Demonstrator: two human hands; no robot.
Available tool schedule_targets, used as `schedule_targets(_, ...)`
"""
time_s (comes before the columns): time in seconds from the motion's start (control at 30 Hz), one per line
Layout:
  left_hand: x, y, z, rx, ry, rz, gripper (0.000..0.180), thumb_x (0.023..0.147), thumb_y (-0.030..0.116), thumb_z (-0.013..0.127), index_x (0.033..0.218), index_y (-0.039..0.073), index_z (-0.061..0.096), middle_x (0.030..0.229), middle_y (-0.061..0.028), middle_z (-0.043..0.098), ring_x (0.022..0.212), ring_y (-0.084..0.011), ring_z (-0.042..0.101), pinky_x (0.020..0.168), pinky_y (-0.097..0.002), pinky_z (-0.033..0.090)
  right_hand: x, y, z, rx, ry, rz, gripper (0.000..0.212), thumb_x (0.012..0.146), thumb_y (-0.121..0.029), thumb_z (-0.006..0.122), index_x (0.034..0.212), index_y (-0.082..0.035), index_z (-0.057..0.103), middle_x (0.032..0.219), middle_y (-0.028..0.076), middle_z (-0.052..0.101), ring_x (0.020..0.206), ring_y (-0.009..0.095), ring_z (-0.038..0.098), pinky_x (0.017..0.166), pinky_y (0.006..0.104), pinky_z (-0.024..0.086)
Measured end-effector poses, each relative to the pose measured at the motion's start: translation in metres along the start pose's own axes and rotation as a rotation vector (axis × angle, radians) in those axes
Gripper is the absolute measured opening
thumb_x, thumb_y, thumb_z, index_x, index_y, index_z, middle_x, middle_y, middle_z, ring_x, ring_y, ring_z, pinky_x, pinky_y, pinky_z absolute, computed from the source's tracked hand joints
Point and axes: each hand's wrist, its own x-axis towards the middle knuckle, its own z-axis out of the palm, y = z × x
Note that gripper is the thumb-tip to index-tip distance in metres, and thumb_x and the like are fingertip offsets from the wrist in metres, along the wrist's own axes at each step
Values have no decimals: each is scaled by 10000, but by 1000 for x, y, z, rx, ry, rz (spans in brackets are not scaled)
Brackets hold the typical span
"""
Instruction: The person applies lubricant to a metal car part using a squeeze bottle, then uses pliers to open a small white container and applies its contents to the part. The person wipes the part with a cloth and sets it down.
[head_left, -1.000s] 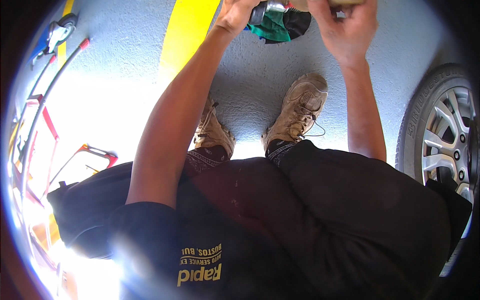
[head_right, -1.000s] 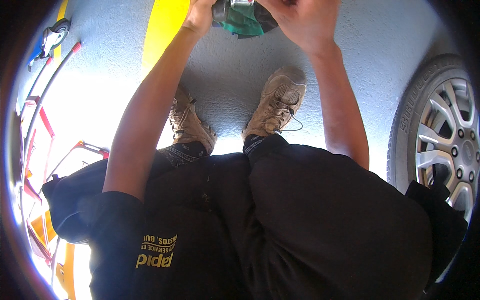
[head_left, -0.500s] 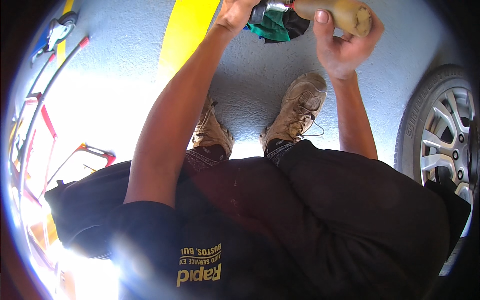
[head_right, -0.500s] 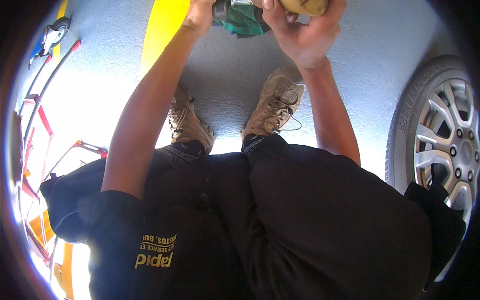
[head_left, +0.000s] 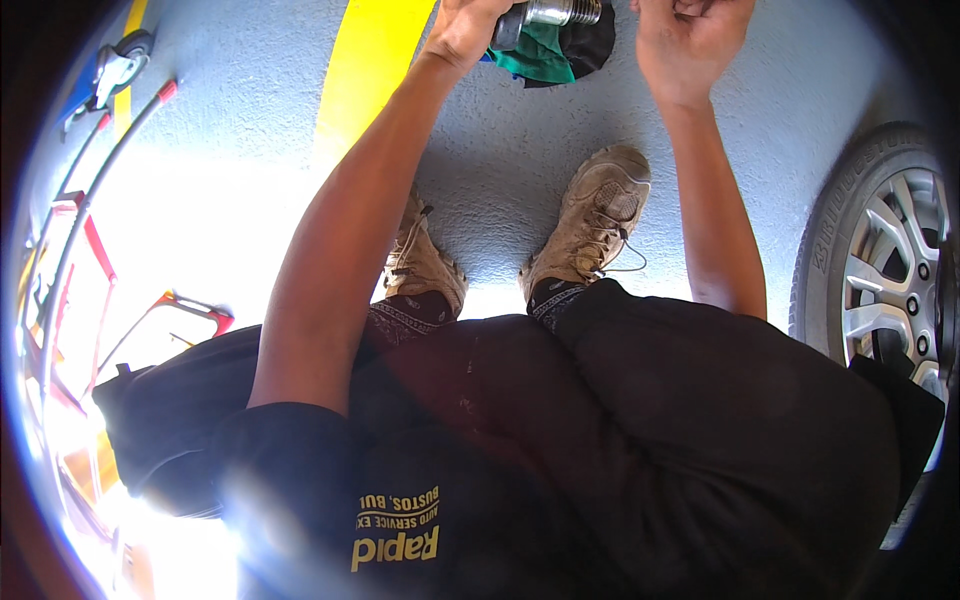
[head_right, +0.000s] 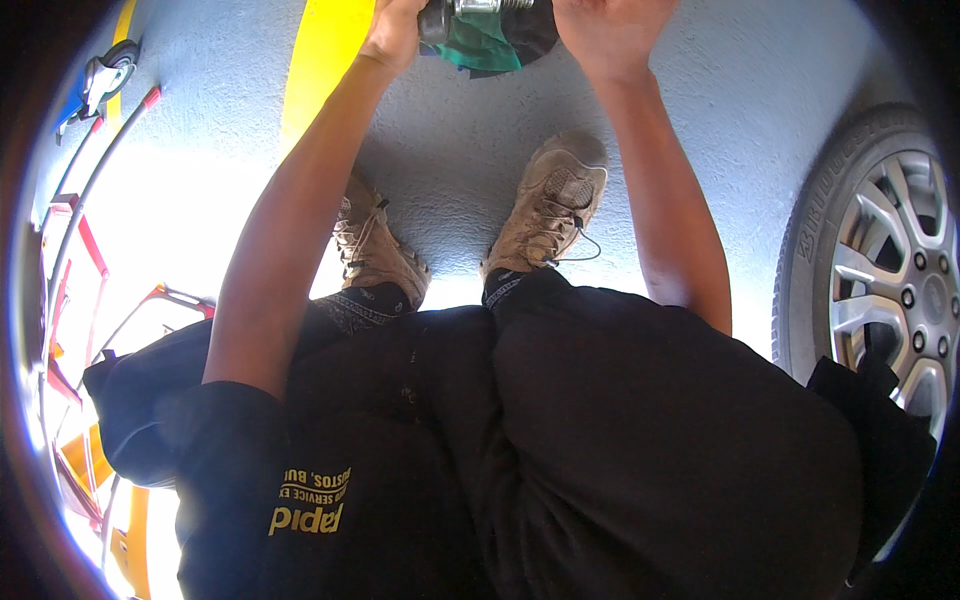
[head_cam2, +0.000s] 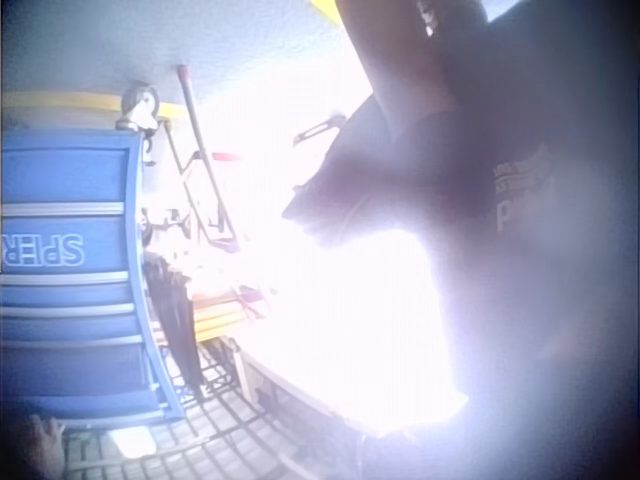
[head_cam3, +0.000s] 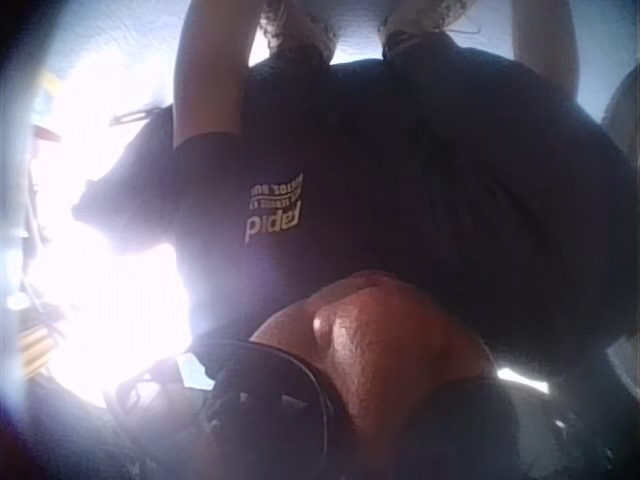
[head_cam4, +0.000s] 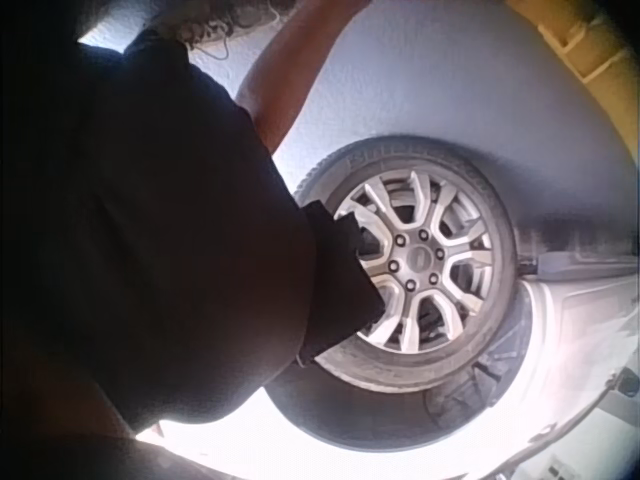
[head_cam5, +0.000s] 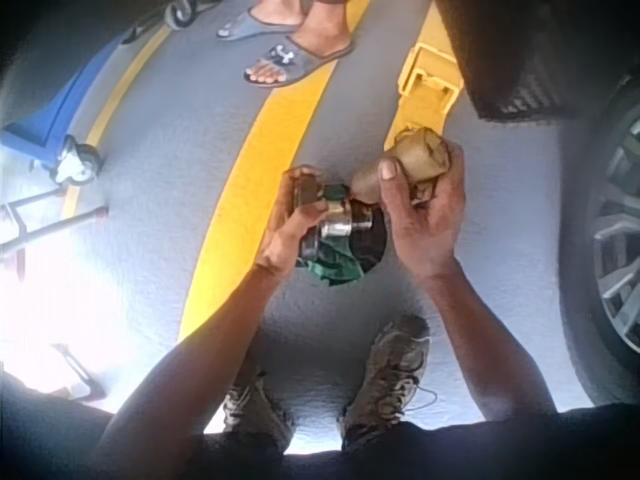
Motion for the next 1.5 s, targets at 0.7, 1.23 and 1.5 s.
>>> schedule_targets(0.7,9,0,-2,131,120,21,497,913,210,642,1355,48,486,1073,-46,543,968,-173,560,880,-330,481,-36,-10,-18,-207,45,-93,553,951,-311,806,1299,5,515,1110,92,604,983,185,601,885,336,514)
schedule_targets(1.23,32,84,39,-954,452,-100,608,894,557,503,1313,121,564,1207,-136,621,996,-347,596,866,-569,499,50,-104,-35,593,436,595,316,1022,-329,714,1131,-47,622,883,60,657,679,125,554,598,270,399)
schedule_targets(1.5,16,221,114,-1271,691,279,517,901,569,551,1182,136,524,1093,-65,596,931,-306,605,784,-518,509,195,-247,-48,610,-95,196,176,1059,-235,670,1114,-68,654,970,11,684,698,82,498,621,246,396)
